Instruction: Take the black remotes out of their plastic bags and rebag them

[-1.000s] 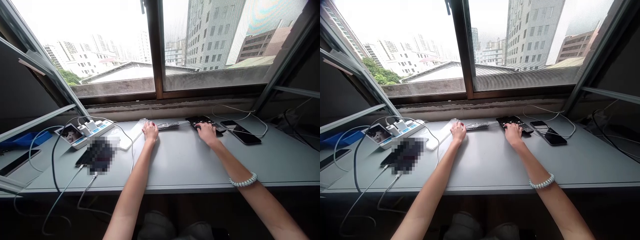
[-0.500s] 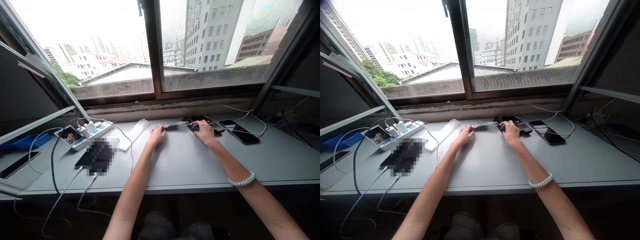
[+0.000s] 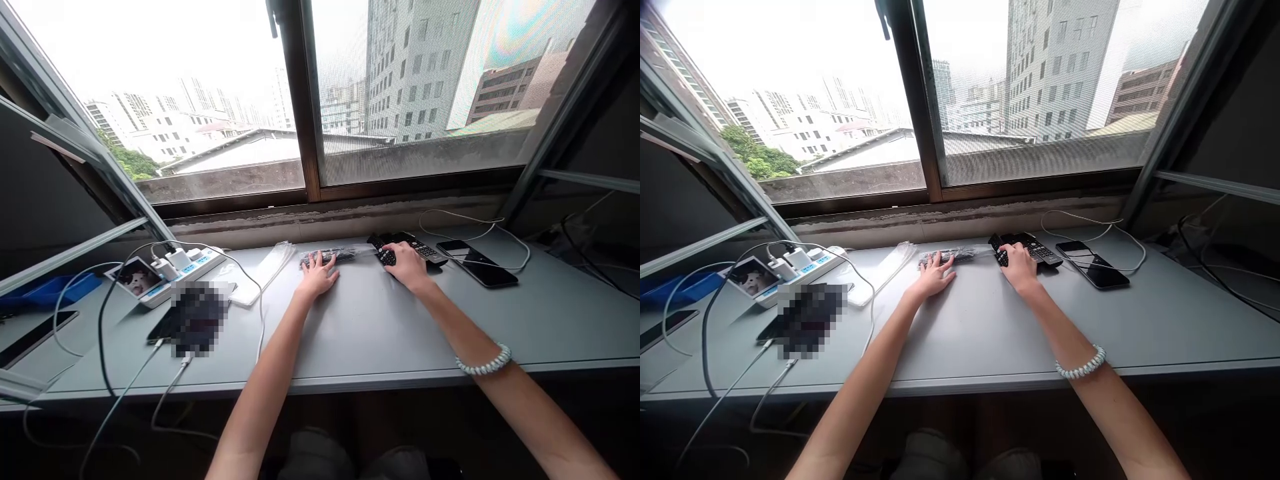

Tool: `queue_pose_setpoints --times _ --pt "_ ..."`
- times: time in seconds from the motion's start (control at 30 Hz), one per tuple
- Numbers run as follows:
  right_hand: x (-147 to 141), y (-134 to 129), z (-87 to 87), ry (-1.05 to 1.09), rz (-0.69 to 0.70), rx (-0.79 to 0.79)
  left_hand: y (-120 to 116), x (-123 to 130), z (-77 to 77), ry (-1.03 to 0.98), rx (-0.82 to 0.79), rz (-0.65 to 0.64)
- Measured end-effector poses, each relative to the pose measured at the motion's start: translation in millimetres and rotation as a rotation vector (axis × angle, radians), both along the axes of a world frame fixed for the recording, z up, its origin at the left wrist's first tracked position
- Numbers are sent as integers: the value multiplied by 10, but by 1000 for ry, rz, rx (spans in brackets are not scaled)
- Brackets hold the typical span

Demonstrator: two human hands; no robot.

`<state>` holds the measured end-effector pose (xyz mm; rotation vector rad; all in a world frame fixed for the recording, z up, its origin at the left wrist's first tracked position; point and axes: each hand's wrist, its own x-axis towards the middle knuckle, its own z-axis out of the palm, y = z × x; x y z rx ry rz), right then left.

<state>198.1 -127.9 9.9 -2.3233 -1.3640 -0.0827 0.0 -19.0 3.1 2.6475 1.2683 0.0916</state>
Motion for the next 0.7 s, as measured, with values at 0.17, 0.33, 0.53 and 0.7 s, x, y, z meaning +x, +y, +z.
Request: queue_pose_setpoints --times 0.17,0.33,0.53,0.7 --pt "-10 -11 11 7 9 5 81 -9 -39 -59 2 -28" --pt "-24 -18 28 17 12 -1 140 -34 -59 -84 3 -28" --pt "-37 -9 23 29 -5 -24 128 5 -75 -87 46 -12" --pt "-41 7 -8 20 14 -47 161 -45 -16 -130 78 17"
